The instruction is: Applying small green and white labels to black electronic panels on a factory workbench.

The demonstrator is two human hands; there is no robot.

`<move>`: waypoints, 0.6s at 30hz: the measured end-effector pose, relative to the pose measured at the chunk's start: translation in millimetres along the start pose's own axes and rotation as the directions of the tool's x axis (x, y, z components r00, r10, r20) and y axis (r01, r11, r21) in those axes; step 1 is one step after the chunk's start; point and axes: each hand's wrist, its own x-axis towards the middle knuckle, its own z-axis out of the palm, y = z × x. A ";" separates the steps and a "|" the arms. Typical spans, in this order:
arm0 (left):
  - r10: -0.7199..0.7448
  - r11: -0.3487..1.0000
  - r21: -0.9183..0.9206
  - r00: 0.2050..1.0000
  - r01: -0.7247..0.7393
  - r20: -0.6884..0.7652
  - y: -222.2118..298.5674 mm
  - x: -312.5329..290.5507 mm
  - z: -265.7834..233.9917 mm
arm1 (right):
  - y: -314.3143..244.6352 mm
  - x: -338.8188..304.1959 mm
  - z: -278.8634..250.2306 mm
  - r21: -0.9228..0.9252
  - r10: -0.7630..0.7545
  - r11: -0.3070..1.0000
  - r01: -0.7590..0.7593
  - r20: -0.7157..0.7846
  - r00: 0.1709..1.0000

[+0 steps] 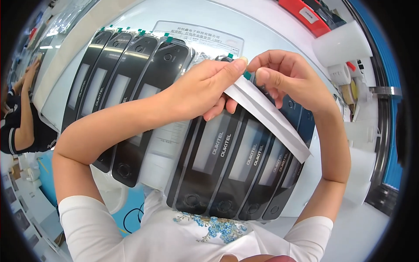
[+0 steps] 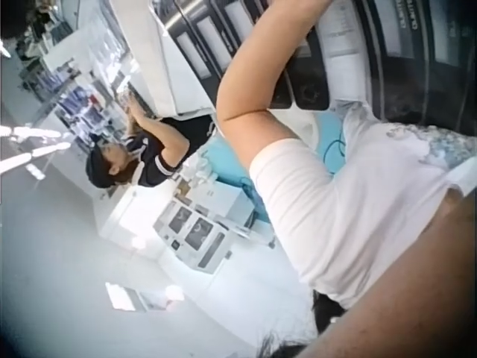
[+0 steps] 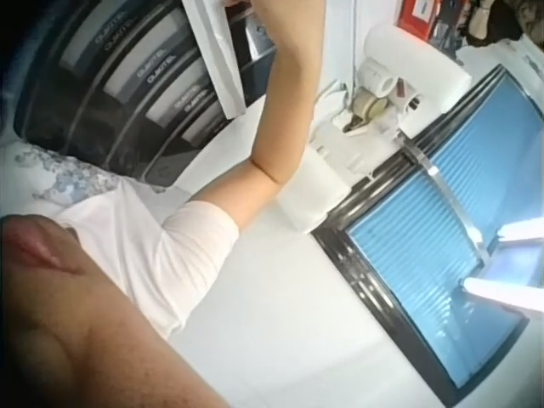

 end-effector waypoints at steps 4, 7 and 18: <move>0.010 0.999 -0.034 1.000 -0.010 0.022 3.7 3.7 11.2 | 6.5 -15.4 -14.1 0.150 -0.242 0.965 0.216 0.185 0.952; 0.355 0.835 0.454 0.935 -0.311 -0.013 -14.1 13.0 15.1 | 15.9 -18.2 -37.2 -0.095 -0.129 0.987 0.133 0.052 0.990; 0.534 0.042 0.950 0.811 -0.309 0.240 -32.0 29.7 25.9 | 32.3 25.4 -63.9 -0.276 0.134 0.957 -0.084 0.168 0.977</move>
